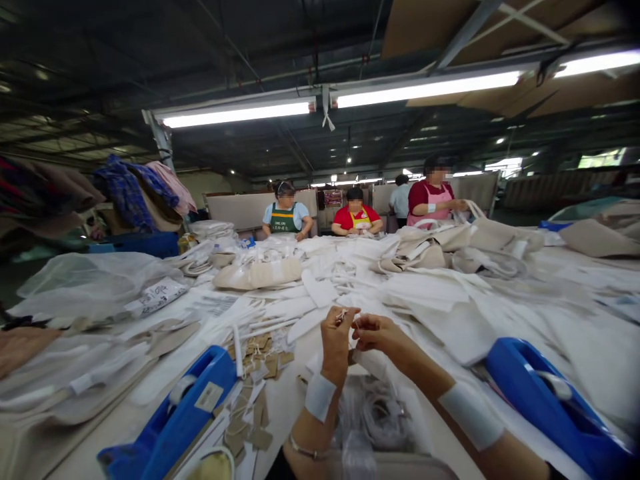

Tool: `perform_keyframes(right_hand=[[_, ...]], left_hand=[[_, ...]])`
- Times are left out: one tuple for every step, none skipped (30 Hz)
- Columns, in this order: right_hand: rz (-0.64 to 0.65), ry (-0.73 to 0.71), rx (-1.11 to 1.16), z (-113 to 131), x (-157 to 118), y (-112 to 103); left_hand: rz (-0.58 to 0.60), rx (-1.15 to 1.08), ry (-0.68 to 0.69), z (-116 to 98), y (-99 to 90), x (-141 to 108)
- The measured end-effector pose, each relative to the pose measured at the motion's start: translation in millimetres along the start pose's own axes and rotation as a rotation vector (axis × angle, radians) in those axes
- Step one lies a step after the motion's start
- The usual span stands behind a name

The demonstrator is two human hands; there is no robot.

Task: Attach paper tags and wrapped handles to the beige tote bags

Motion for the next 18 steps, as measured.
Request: perform_keyframes(right_hand=[[-0.012,0.012,-0.024,0.6,1.2,1.0],[-0.019,0.016,-0.042,1.7,2.6,1.8],[-0.019,0.011,-0.049,2.9,4.0,2.6],[-0.018,0.002,-0.046,3.9,5.6,2.8],[-0.026,-0.006,-0.036,4.2,7.1,1.7],[-0.041,-0.012,-0.021,3.9,8.7,-0.4],[-0.057,-0.016,-0.006,3.3,10.1,-2.8],[-0.070,-0.018,0.007,2.7,11.4,-4.9],[-0.076,-0.019,0.013,2.4,12.6,-6.2],[-0.071,-0.020,0.014,2.5,13.7,-6.3],[-0.059,-0.021,0.015,2.9,15.0,-5.4],[-0.042,-0.018,0.016,3.3,16.5,-3.8],[-0.025,-0.012,0.018,3.3,18.3,-1.9],[-0.005,-0.009,0.023,3.6,20.4,0.4],[0.018,-0.011,0.034,4.2,22.5,3.2],[0.048,-0.019,0.050,5.0,24.6,6.4],[0.084,-0.025,0.066,5.8,26.6,10.2],[0.122,-0.029,0.079,6.3,28.3,14.3]], left_hand=[[0.006,-0.035,-0.042,5.1,0.4,-0.2],[0.009,-0.074,-0.084,10.0,0.8,-0.8],[0.007,-0.117,-0.120,14.0,1.2,-1.5],[0.001,-0.162,-0.144,16.5,1.5,-2.0],[-0.010,-0.205,-0.153,17.5,1.5,-2.1],[-0.024,-0.245,-0.150,17.1,1.0,-1.8],[-0.039,-0.282,-0.140,16.0,0.4,-1.2],[-0.052,-0.312,-0.124,14.3,-0.2,-0.4],[-0.060,-0.333,-0.106,12.4,-0.6,0.2],[-0.064,-0.342,-0.090,10.5,-0.7,0.7],[-0.065,-0.337,-0.076,8.9,-1.0,1.0],[-0.066,-0.320,-0.067,7.5,-1.2,0.9],[-0.068,-0.298,-0.065,6.4,-1.7,0.5],[-0.075,-0.272,-0.066,5.4,-2.6,-0.1],[-0.084,-0.241,-0.065,3.6,-4.0,-0.7],[-0.095,-0.206,-0.053,0.7,-5.9,-1.0],[-0.102,-0.166,-0.033,-3.3,-7.8,-0.9],[-0.103,-0.121,-0.005,-8.0,-9.6,-0.5]])
Point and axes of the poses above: each hand's wrist, its own x-axis towards the middle knuckle, its own y-axis out of the palm, z = x × y, the point moved 9 cm from there along x, towards the middle knuckle, and after that the axes turned 13 degrees about y, right-handed, at the moved point
